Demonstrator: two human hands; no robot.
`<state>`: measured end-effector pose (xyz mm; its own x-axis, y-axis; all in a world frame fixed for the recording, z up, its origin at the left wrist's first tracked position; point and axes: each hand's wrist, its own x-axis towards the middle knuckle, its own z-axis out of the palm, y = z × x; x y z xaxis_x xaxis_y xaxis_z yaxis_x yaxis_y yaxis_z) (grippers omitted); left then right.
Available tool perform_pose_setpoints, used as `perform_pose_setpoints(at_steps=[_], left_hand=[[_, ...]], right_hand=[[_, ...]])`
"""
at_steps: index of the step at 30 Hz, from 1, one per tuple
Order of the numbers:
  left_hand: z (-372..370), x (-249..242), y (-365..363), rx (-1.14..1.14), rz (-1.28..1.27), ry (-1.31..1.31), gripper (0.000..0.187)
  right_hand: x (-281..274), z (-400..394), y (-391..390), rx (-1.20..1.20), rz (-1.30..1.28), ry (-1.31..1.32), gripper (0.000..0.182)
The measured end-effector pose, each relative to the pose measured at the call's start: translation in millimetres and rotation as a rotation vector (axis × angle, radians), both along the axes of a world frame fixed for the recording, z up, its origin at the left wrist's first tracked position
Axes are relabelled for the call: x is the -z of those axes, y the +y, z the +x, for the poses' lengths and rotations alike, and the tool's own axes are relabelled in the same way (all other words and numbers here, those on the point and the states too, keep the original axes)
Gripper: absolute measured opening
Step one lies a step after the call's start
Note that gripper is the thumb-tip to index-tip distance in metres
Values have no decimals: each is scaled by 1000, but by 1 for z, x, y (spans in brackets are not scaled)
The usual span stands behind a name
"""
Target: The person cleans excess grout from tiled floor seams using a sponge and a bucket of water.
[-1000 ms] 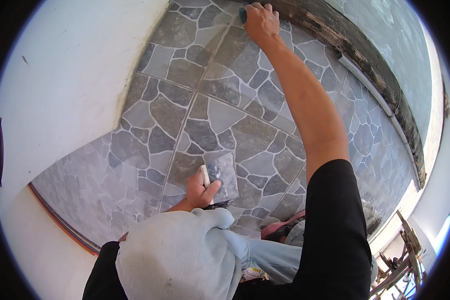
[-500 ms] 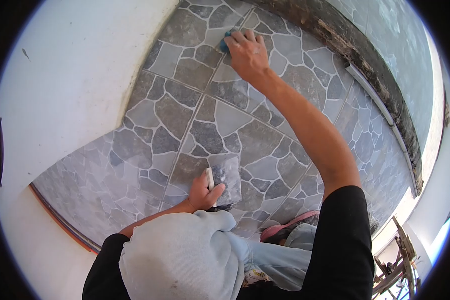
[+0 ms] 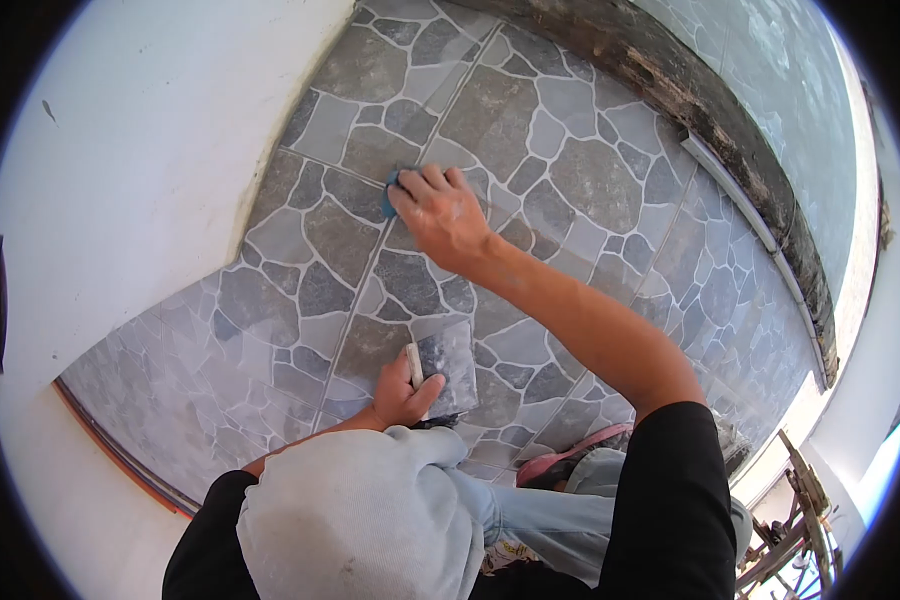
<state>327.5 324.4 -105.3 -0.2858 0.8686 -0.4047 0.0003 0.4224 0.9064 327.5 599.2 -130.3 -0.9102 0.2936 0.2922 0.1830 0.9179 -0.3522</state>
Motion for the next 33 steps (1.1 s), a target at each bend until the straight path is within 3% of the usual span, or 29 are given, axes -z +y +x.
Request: perform_pose_setpoints(at_steps=[2, 5, 7, 10, 12, 15, 18, 22, 25, 29, 32, 33], left_hand=[[0, 1, 0, 14, -27, -27, 48], [-1, 2, -3, 27, -95, -13, 48], [-1, 1, -1, 56, -112, 12, 48], [-3, 0, -2, 22, -62, -38, 49], [-1, 4, -2, 6, -26, -14, 48], [3, 7, -6, -22, -34, -43, 47], [-2, 0, -3, 40, -125, -25, 47], [0, 2, 1, 15, -84, -23, 47], [-2, 0, 1, -1, -80, -46, 47], [3, 8, -4, -18, -22, -23, 46], [0, 2, -3, -1, -59, -11, 46], [-2, -1, -1, 21, -82, -3, 46]], right_hand=[[-1, 10, -5, -110, -15, -53, 32], [16, -26, 101, 201, 108, 80, 31], [20, -47, 180, 443, 165, 11, 33], [20, -60, 167, 559, 299, -76, 35], [17, -47, 102, 332, 184, 37, 35], [5, -9, 4, -205, 14, -10, 34], [4, -28, 64, -184, -4, 14, 46], [19, -90, 167, 538, 111, 106, 37], [24, -98, 109, 467, 83, 143, 35], [2, -40, -21, -281, -200, -47, 39], [-2, -48, 32, -131, -45, 112, 35], [4, -67, 69, 49, 50, 112, 40]])
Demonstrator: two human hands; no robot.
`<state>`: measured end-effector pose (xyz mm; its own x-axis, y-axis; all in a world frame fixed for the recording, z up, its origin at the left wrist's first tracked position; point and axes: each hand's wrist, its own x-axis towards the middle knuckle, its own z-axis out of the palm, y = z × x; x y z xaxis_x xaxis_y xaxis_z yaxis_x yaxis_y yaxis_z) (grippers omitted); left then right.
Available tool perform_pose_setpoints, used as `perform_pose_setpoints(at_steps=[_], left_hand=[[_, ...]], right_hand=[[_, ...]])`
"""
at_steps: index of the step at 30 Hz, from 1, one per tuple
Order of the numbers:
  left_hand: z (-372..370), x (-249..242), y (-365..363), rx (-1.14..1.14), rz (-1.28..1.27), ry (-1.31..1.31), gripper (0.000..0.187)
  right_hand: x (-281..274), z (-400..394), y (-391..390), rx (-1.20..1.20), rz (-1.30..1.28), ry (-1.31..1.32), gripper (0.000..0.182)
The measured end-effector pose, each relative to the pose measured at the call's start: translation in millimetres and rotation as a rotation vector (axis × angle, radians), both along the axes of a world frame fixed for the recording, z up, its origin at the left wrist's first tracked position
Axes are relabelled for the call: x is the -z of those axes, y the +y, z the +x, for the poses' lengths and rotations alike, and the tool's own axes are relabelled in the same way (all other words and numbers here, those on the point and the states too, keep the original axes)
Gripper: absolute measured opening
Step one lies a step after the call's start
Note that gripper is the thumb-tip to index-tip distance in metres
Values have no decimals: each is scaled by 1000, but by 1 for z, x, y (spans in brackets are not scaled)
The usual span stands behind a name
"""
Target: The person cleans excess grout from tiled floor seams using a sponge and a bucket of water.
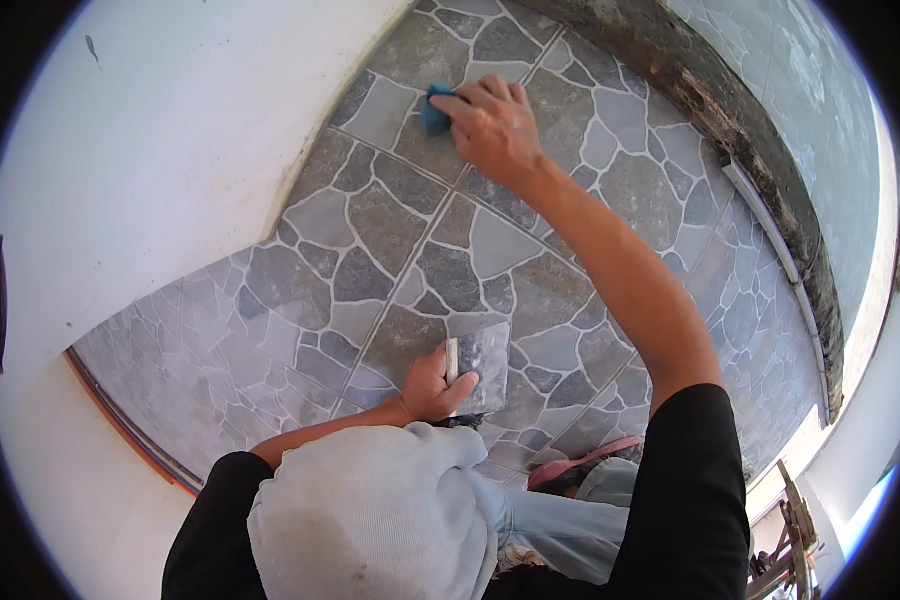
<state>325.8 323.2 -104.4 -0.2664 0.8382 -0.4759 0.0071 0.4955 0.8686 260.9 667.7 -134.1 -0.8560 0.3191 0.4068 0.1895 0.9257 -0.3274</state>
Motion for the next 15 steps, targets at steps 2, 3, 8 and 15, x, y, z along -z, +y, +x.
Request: perform_pose_setpoints(at_steps=[2, 3, 8, 15], left_hand=[[0, 1, 1, 1, -14, -20, 47], [0, 1, 1, 3, -19, -54, 47], [5, 6, 2, -42, 87, -64, 47], [-1, 6, -2, -41, 22, -80, 45]], right_hand=[[24, -41, 73, 375, 140, 26, 44], [31, -60, 95, 455, 18, -41, 39], [15, -67, 9, 69, -47, -23, 45], [-40, 163, -47, -207, -314, -373, 42]])
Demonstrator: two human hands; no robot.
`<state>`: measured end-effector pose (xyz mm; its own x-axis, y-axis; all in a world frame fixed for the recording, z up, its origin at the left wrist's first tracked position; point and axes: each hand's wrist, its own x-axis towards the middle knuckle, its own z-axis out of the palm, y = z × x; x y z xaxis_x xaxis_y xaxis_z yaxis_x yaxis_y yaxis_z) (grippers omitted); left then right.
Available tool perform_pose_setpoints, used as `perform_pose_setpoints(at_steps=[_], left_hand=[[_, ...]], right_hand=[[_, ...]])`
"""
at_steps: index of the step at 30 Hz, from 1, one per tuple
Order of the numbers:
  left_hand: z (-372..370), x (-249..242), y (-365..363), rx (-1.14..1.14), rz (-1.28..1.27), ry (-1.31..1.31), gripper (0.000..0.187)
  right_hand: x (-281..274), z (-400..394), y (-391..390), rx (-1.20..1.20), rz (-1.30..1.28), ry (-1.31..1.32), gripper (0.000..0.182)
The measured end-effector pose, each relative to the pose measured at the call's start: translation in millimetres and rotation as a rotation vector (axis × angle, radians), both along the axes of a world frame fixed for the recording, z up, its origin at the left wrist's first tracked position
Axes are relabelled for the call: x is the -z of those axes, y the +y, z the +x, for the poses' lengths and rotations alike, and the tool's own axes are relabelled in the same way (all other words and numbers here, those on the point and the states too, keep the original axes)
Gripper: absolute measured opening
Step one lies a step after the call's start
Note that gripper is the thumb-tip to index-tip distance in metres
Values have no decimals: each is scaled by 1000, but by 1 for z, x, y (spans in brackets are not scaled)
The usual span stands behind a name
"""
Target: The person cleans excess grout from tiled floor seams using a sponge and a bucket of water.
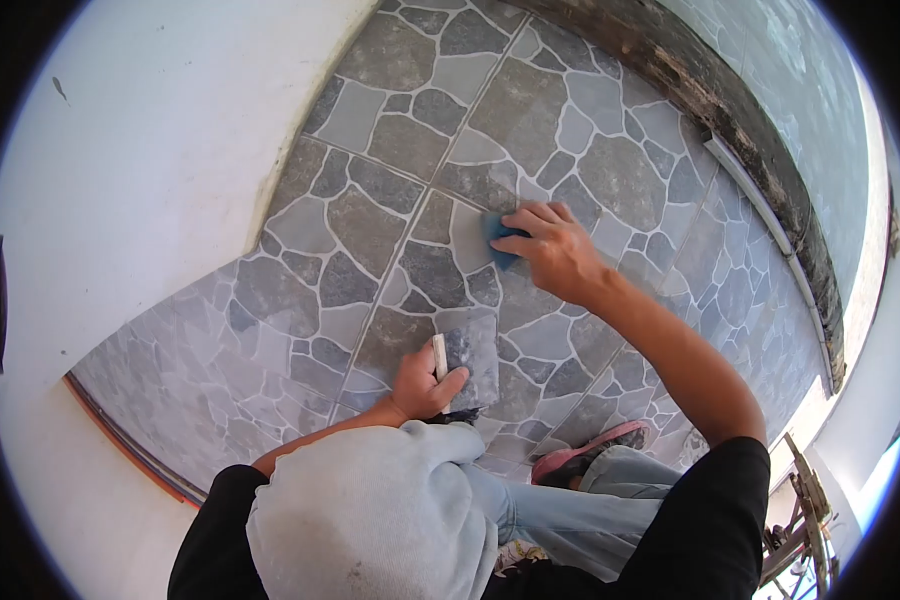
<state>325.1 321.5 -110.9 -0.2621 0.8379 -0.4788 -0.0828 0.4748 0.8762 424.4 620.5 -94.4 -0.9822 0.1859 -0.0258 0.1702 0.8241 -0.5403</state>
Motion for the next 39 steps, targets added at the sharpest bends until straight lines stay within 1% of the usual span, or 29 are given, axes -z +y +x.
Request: perform_pose_setpoints(at_steps=[1, 2, 4, 5, 6, 8, 9, 11, 12, 13, 14, 16, 17, 18, 19, 21, 22, 23, 24, 26, 27, 29, 30, 31, 32, 34, 35, 38, 39], left_hand=[[-1, -2, 0, 18, -9, 36, 44], [0, -3, 1, 41, -16, 68, 43], [2, -2, 2, 46, -25, 73, 42], [3, -2, 2, 46, -33, 80, 41], [4, -2, 2, 61, -34, 86, 41], [7, 0, 3, -6, 46, 78, 38], [9, 0, 1, 37, 39, 79, 38], [9, 2, 0, -10, 6, 77, 36], [8, 1, 0, 44, 13, 76, 36], [8, 2, 1, 20, 31, 35, 33], [8, 2, 3, -11, 41, -9, 31], [9, 4, -3, -21, 3, -36, 31], [8, 10, -3, -2, 41, 23, 32], [6, 14, -3, 17, 76, 82, 32], [11, 16, -2, -55, 95, 33, 34], [12, 16, -1, -77, 100, 24, 36], [13, 14, -1, -81, 93, 16, 37], [12, 8, 2, -57, 88, 51, 40], [11, 7, 2, -101, 93, 51, 40], [12, 4, -1, 25, -52, 76, 41], [10, 5, 0, -9, -41, 72, 41], [10, 6, 0, 35, -38, 78, 41], [12, 5, 0, 4, -39, 74, 41], [12, 4, 0, -17, 17, 76, 39], [8, 3, 1, -28, 76, 83, 38], [6, -2, 1, -37, 62, 69, 38], [5, -1, 3, -36, 63, 69, 38], [6, -1, 2, -7, 22, 104, 39], [9, 0, 3, -15, 24, 96, 39]], right_hand=[[-1, 49, 11, 29, 37, -38, 42], [-1, 79, 17, 63, 74, -81, 43], [-2, 85, 13, 83, 70, -70, 43], [-9, 81, 10, 99, 66, -57, 43], [-1, 64, 4, 84, 46, -4, 44], [20, -20, -13, 72, 35, 136, 49], [33, -70, -22, 89, 46, 251, 45], [45, -167, -35, 162, 69, 389, 35], [45, -206, -40, 194, 129, 310, 30], [44, -232, -45, 250, 163, 315, 26], [41, -218, -39, 284, 176, 303, 26], [32, -206, -45, 224, 156, 223, 28], [30, -175, -42, 228, 105, 225, 30], [30, -121, -37, 231, 52, 224, 32], [29, -72, -34, 254, 55, 214, 37], [12, 26, -29, 316, 59, 71, 37], [7, 65, -30, 364, 106, 0, 39], [-3, 88, -37, 398, 120, -16, 38], [-10, 97, -39, 432, 134, -33, 37], [6, 73, -36, 366, 139, -8, 37], [16, 55, -33, 336, 143, 21, 38], [25, -23, -26, 238, 140, 140, 37], [29, -65, -24, 212, 130, 184, 39], [33, -90, -25, 192, 113, 227, 40], [33, -93, -25, 177, 108, 227, 40], [29, -86, -23, 157, 172, 169, 37], [24, -70, -23, 163, 188, 125, 37], [17, -41, -24, 196, 184, 64, 35], [23, -45, -23, 187, 187, 56, 35]])
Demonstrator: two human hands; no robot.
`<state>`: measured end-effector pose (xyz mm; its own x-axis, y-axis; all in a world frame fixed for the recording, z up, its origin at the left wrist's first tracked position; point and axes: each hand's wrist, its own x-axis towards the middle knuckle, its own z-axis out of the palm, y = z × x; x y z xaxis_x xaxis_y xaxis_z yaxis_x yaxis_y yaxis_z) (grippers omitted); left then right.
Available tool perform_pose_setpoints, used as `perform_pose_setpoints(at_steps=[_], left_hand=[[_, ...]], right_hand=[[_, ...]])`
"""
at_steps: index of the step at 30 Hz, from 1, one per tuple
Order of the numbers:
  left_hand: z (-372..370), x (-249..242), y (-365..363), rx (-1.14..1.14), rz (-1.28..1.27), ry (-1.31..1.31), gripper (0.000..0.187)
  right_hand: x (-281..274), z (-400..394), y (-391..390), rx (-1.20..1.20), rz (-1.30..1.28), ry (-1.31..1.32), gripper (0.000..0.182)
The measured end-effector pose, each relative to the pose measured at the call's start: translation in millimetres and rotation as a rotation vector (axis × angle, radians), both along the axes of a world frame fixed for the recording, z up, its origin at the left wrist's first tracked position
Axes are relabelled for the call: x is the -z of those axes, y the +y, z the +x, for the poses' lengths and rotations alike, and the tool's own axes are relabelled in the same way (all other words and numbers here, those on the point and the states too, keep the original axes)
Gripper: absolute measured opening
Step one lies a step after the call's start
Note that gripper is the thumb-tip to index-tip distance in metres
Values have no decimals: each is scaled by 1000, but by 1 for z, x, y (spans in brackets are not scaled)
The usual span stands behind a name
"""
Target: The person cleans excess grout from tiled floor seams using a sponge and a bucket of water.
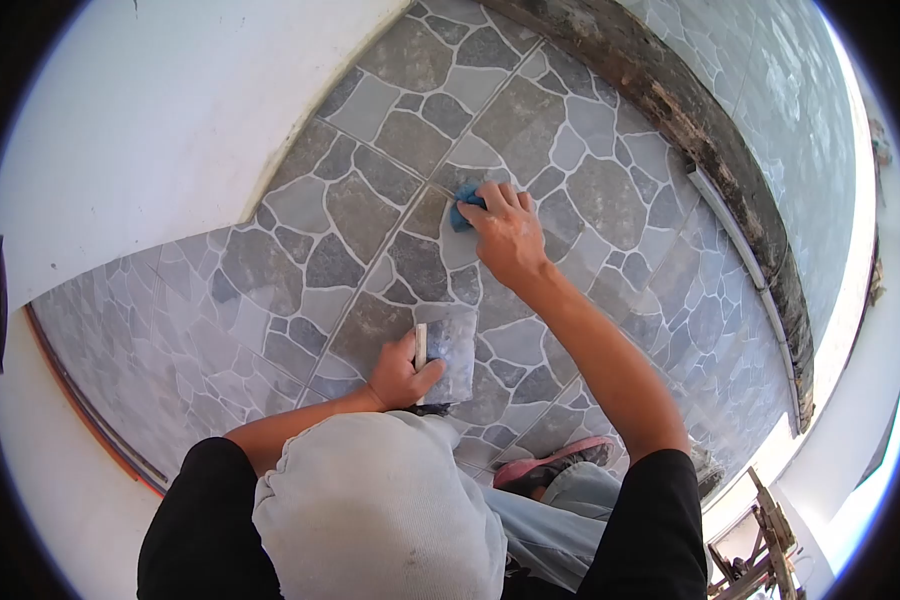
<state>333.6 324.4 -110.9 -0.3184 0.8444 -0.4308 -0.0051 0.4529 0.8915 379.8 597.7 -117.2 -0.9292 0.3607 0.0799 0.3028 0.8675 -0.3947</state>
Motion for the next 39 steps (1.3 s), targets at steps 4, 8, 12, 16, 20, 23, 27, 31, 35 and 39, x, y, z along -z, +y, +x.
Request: perform_pose_setpoints(at_steps=[4, 8, 12, 16, 20, 23, 27, 31, 35, 39], left_hand=[[-3, -1, 1, -34, 21, -7, 38], [-6, -7, 4, -5, 5, -11, 36], [0, -2, 1, -1, 10, 11, 36], [0, 6, 2, -26, 60, -19, 37], [-2, -3, 4, 19, 14, 30, 35], [0, 1, 3, 25, 8, 0, 34], [-3, 8, 1, 59, 30, -21, 33], [2, 11, 3, 4, 31, -91, 31], [1, 12, 4, -43, 21, -156, 32], [-2, 3, 7, -5, 47, -51, 33]], right_hand=[[7, -39, 0, -42, 48, 107, 32], [-4, 2, 2, -18, 36, -9, 29], [0, -19, -7, 70, 0, -57, 37], [3, -46, -7, 56, 10, 39, 33], [-6, -2, -5, 65, -38, -23, 31], [0, -22, -16, 181, -41, 29, 30], [-1, -77, -31, 259, -3, 50, 29], [-3, 12, -21, 219, -54, 58, 36], [-29, 229, -5, 323, 2, -173, 35], [-35, 347, 2, 379, 21, -282, 32]])
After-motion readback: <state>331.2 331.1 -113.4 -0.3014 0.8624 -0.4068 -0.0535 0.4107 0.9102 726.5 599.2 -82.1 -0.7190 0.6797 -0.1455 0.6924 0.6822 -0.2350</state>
